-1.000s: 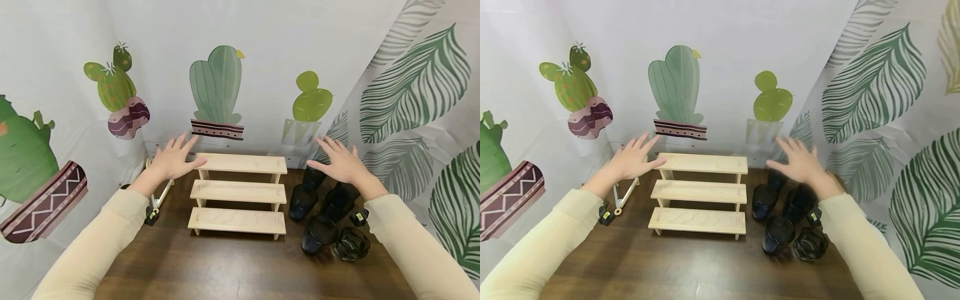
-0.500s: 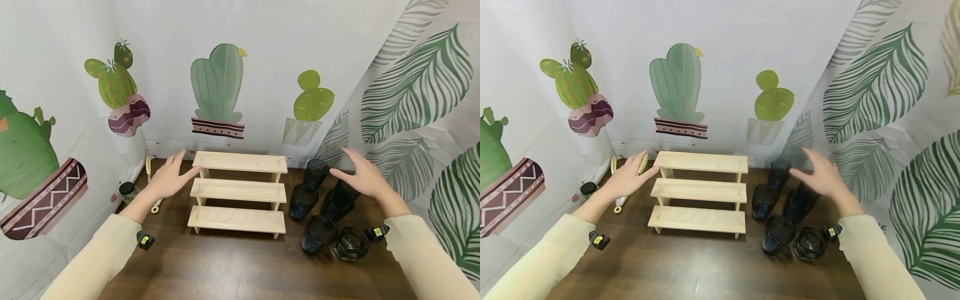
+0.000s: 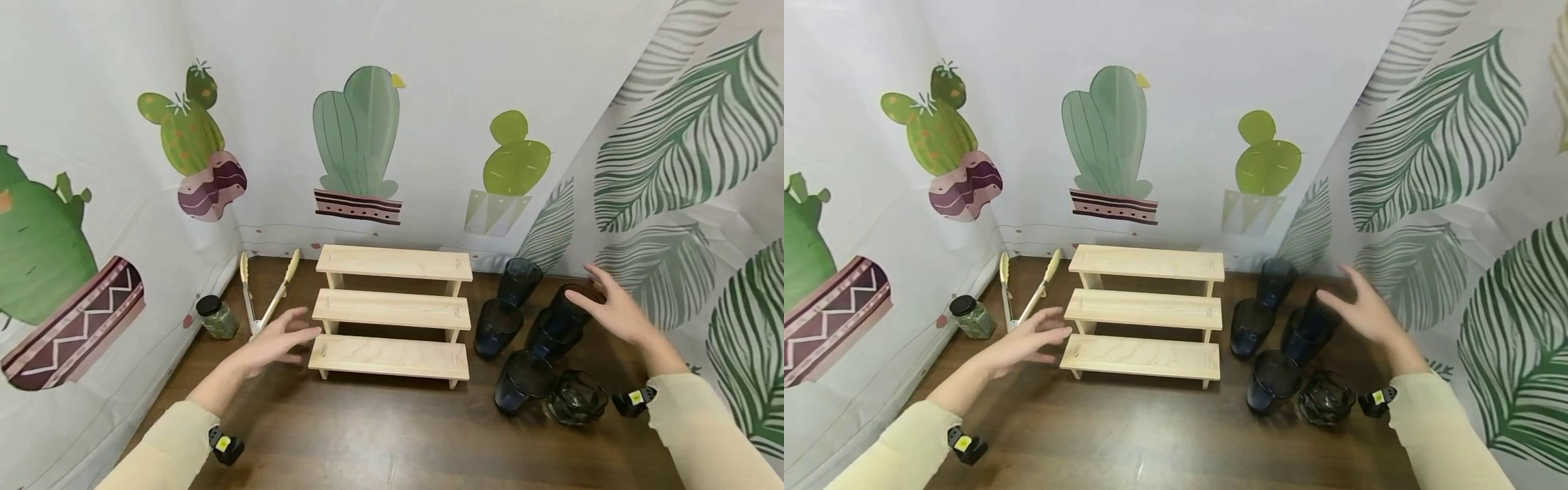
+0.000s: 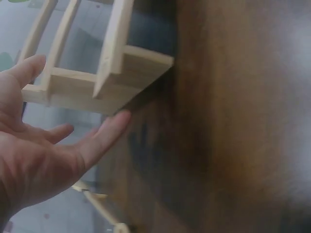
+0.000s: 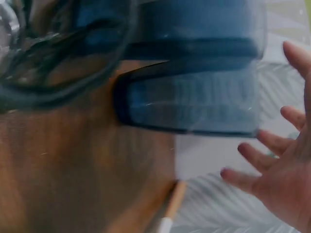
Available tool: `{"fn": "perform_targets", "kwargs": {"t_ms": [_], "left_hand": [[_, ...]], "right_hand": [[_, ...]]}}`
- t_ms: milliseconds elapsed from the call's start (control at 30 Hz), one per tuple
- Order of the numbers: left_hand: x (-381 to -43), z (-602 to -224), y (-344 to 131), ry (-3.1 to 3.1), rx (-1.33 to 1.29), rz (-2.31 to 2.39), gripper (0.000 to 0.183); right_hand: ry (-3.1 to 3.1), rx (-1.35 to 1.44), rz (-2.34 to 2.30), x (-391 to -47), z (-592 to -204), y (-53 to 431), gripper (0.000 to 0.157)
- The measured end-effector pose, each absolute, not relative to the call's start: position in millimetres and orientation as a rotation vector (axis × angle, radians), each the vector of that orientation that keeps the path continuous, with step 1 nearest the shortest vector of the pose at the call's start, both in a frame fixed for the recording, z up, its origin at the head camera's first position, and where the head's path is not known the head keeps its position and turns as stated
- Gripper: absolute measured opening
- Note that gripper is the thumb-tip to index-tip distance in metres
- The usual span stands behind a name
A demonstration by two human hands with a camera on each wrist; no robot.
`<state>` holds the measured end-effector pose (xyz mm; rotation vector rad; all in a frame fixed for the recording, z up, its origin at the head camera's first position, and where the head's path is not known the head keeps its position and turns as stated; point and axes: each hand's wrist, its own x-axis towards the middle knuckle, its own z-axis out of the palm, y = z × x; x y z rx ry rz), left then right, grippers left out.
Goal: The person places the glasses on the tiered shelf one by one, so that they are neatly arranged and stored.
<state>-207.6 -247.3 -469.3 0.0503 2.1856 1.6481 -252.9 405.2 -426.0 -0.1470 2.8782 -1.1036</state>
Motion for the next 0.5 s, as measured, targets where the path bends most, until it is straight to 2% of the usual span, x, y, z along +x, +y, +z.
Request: {"fn": "perform_targets", "kwargs": {"t_ms": [233, 500], "left_hand": [[-197.7, -487.2, -243.9, 1.931, -0.023, 1.783, 0.080], [-194.9, -494.9, -241.5, 1.855, -0.042, 1.831, 0.079]], "right_hand": [[2.698, -0.129, -1.417, -248.7, -445.3, 415.2, 0.083], [2.477, -0.245, -1.722, -243.6, -462.4, 428.9, 0.071]]}}
